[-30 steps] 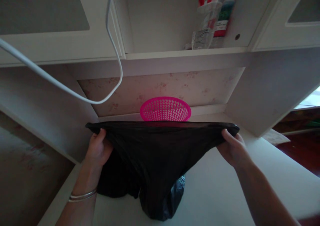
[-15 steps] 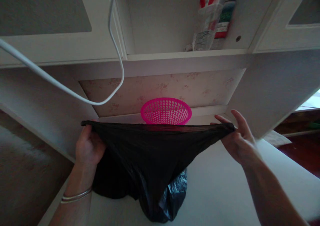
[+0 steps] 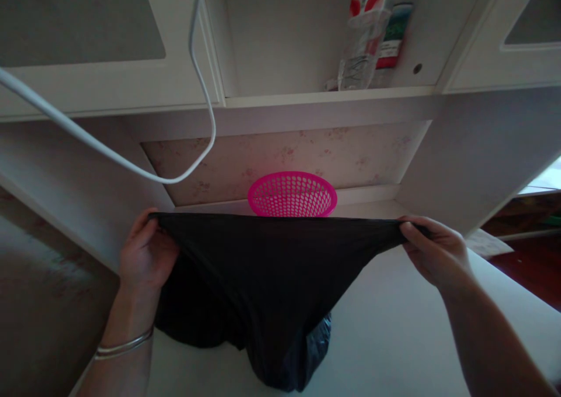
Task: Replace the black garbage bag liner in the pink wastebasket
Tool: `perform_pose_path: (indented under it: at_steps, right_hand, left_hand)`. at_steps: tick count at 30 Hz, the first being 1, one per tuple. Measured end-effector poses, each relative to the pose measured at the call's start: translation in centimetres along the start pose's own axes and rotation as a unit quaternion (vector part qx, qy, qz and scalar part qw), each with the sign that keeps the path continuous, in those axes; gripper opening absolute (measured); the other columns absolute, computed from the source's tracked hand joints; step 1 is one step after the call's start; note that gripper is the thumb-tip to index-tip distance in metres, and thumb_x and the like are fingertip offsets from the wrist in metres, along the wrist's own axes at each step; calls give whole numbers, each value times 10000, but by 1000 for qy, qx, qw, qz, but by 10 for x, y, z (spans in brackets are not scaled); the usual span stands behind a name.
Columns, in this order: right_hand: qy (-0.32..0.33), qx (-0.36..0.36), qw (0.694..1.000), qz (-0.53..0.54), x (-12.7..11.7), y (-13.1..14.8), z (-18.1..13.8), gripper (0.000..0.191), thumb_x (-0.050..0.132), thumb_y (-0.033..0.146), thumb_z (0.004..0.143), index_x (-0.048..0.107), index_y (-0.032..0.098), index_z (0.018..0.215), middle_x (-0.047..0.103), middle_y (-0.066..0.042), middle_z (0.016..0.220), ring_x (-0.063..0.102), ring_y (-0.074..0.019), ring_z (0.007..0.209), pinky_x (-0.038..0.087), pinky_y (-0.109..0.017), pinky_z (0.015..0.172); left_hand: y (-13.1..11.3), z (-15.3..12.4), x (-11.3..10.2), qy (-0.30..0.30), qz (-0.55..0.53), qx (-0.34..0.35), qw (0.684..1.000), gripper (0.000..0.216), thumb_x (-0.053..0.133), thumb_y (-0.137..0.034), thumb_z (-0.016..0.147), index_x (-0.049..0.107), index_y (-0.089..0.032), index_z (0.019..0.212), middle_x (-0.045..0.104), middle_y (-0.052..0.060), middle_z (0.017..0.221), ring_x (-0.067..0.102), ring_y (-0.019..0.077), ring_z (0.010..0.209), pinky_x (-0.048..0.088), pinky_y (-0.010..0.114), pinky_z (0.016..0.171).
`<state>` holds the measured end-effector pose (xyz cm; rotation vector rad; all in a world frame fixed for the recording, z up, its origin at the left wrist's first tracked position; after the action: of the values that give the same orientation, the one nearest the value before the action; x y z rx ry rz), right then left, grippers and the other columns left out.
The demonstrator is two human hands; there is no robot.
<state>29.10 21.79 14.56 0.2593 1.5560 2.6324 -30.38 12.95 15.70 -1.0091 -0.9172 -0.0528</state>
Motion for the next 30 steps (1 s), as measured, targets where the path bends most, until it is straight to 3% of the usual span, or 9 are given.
perform_pose_path:
  at_steps: [5,7,9,11,15,20,24,27,30]
  right_hand:
    - [-24,33,992,121,10,8,-8,339,944,421,714,798,391,1018,805,51,868,750,-132,782,641,-263,813]
    - [28,52,982,177,23,-4,-17,685,961,504,662,691,460,1290,813,42,1112,758,-185,1056,614,-347,979]
    - [116,81,971,193,41,-25,-31,1047,966,627,563,500,501,1492,671,0,1466,611,-258,1374,539,-476,1105]
    - [192,125,957,177,56,-51,-46,1173,950,676,546,393,498,1562,487,-43,1644,502,-303,1480,467,-565,1154]
    - [283,150,935,150,81,-69,-56,1124,916,690,605,416,418,1575,395,-111,1690,489,-336,1487,375,-617,1199]
    - [311,72,942,103,107,-36,-45,510,869,557,760,769,316,1198,605,-94,1539,494,-321,1483,286,-575,1259]
    - [357,90,928,58,138,-32,-63,365,754,581,876,800,296,1099,714,-94,1395,623,-310,1346,396,-556,1207]
    - [391,118,912,34,160,-36,-84,402,674,601,934,800,257,1098,805,-98,1147,736,-280,1125,539,-501,1077]
    - [400,137,906,9,175,-42,-98,392,680,579,935,802,224,1048,800,-83,1039,736,-252,1015,569,-460,1021]
  left_hand:
    - [1,-16,4,33,-9,-5,999,178,824,-286,821,777,-301,992,826,-73,873,744,126,783,609,242,772]
    - [15,-33,10,86,7,-27,996,557,923,-566,673,756,-370,1166,820,-56,1105,745,189,975,623,302,844]
    - [44,-55,16,157,60,-78,983,872,925,-742,506,718,-396,1279,751,-12,1326,681,290,1211,609,387,940]
    - [73,-71,12,188,117,-121,967,835,946,-713,494,757,-328,1211,751,55,1313,635,355,1296,578,434,1006]
    - [90,-71,14,195,163,-122,959,778,1019,-572,459,772,-234,1114,796,120,1131,684,391,1211,567,482,1019]
    - [82,-71,65,264,172,-113,942,771,1011,-517,536,766,-229,1208,769,137,1235,706,332,1137,592,404,927]
    - [97,-94,91,288,170,-132,933,660,999,-486,584,809,-227,1160,754,117,1296,670,293,1174,535,326,958]
    - [127,-118,86,251,156,-217,931,394,971,-428,662,830,-186,940,792,107,1186,703,266,1064,525,319,931]
    - [149,-142,83,232,137,-269,925,332,869,-490,797,791,-175,864,813,94,996,731,244,962,538,345,918]
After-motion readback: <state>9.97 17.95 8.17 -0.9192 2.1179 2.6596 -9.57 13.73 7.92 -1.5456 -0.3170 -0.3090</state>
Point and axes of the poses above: each hand's wrist, its own z-axis towards the middle knuckle, its own x-axis out of the palm, y = z × x, the point moved 10 cm from there along z, towards the middle knuckle
